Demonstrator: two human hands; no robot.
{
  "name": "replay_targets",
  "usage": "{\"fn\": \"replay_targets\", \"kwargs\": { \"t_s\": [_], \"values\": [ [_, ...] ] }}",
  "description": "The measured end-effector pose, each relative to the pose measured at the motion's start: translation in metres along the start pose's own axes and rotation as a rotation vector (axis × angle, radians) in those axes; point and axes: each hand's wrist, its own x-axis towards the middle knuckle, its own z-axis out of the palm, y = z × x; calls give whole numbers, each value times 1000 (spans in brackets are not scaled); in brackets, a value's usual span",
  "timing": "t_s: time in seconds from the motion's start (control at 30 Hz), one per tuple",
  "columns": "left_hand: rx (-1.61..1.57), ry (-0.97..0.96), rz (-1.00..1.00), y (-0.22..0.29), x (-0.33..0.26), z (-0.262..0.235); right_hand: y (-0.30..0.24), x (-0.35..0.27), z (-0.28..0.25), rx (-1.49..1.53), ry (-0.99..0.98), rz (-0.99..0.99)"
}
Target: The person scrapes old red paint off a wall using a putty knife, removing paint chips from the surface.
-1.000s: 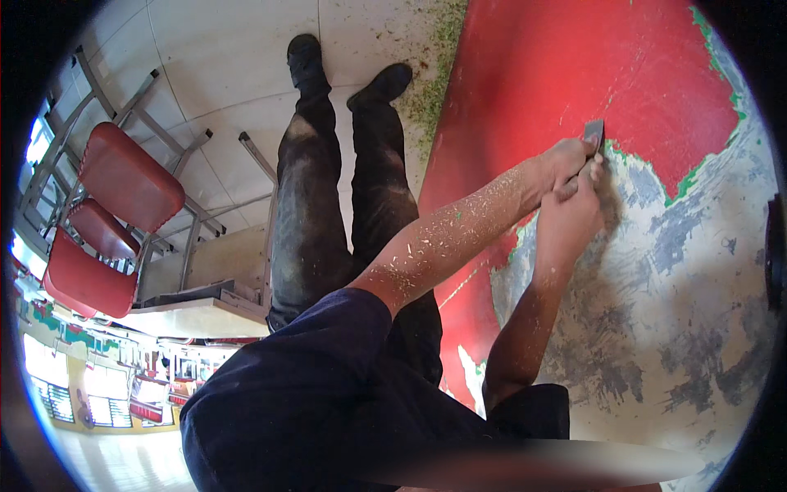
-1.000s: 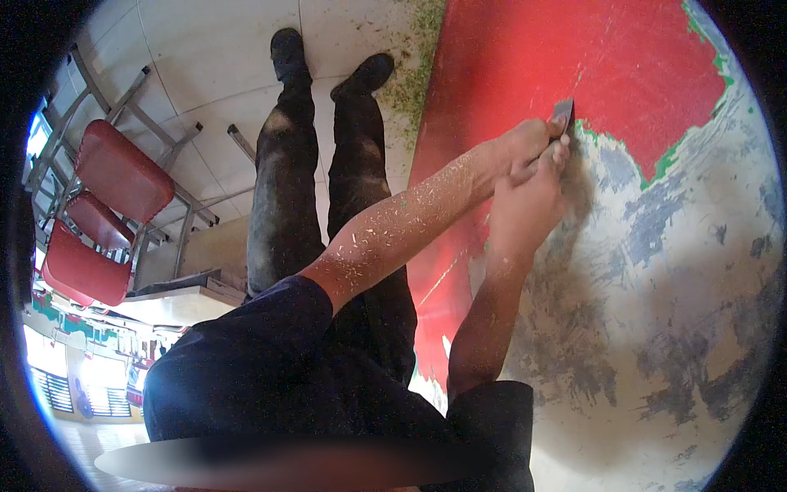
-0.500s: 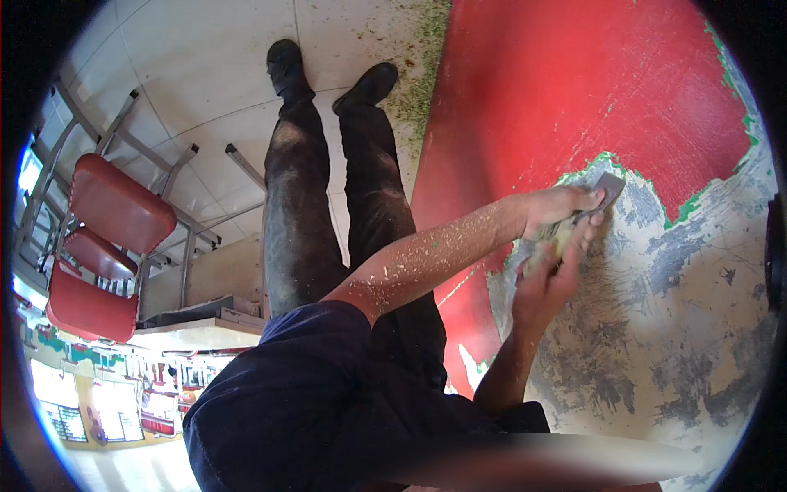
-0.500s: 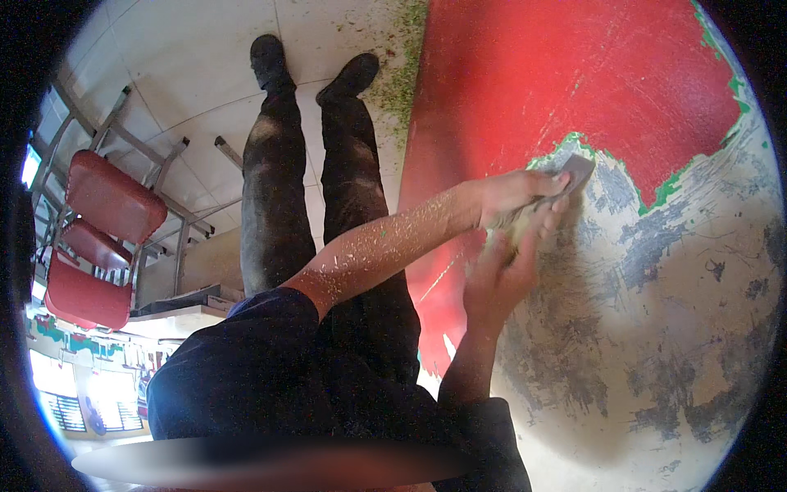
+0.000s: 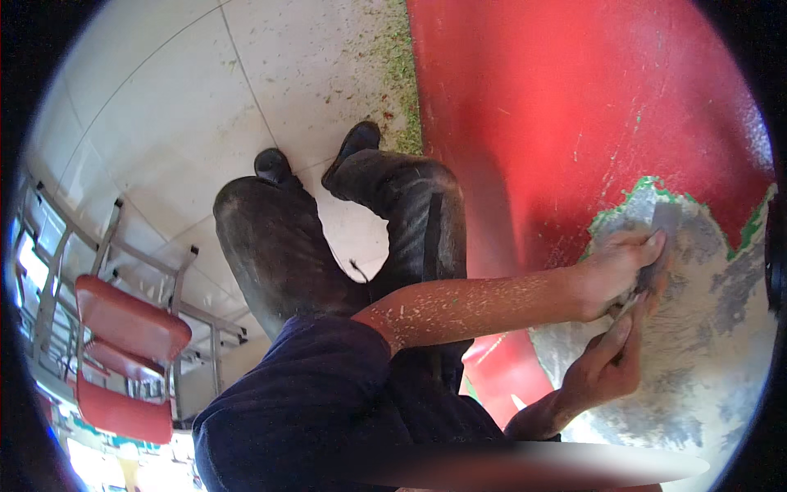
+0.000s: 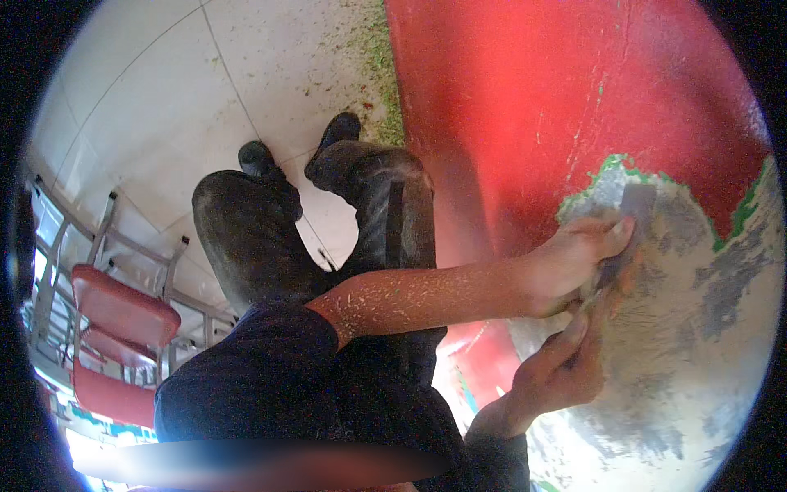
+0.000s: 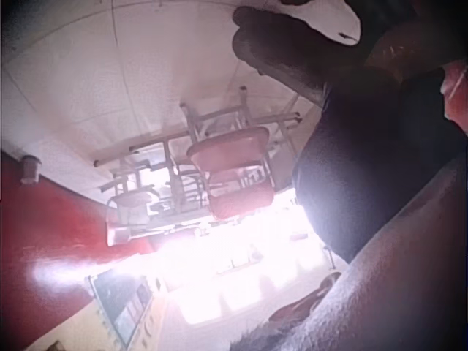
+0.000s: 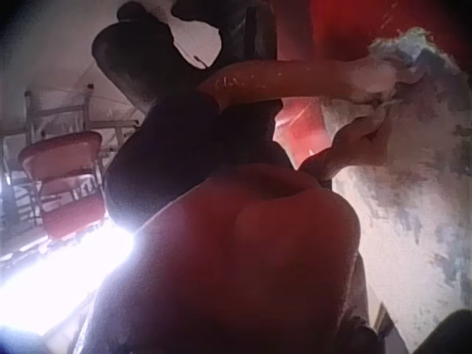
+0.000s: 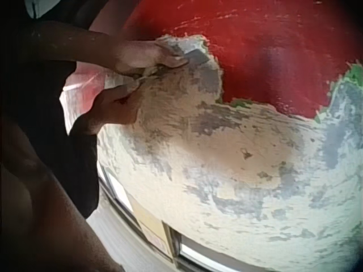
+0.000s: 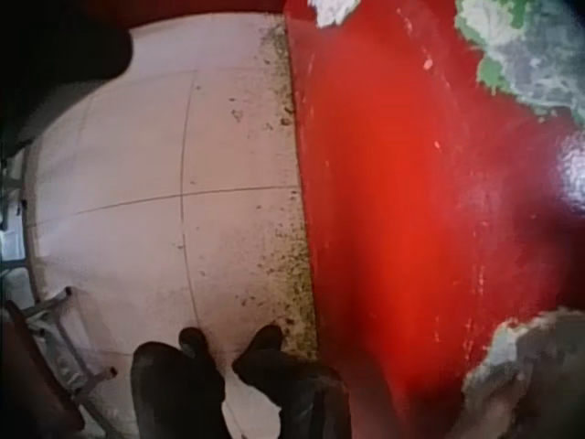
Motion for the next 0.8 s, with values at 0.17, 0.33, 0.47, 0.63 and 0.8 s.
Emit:
{"fn": "replay_targets", "kwargs": {
  "t_s": [0.17, 0.33, 0.47, 0.63, 0.8],
  "values": [
    [203, -83, -74, 8, 4, -18, -9, -5, 37, -188, 254, 14],
    [345, -92, 113, 29, 22, -18, -25, 24, 57, -303, 408, -194],
    [485, -41, 91, 13, 27, -24, -16, 2, 70, -309, 501, -85],
    [207, -120, -50, 26, 16, -24, -27, 7, 76, -351, 532, -40],
    [364, -52, 58, 5, 18, -24, -22, 4, 65, -364, 448, 91]
  ]
}}
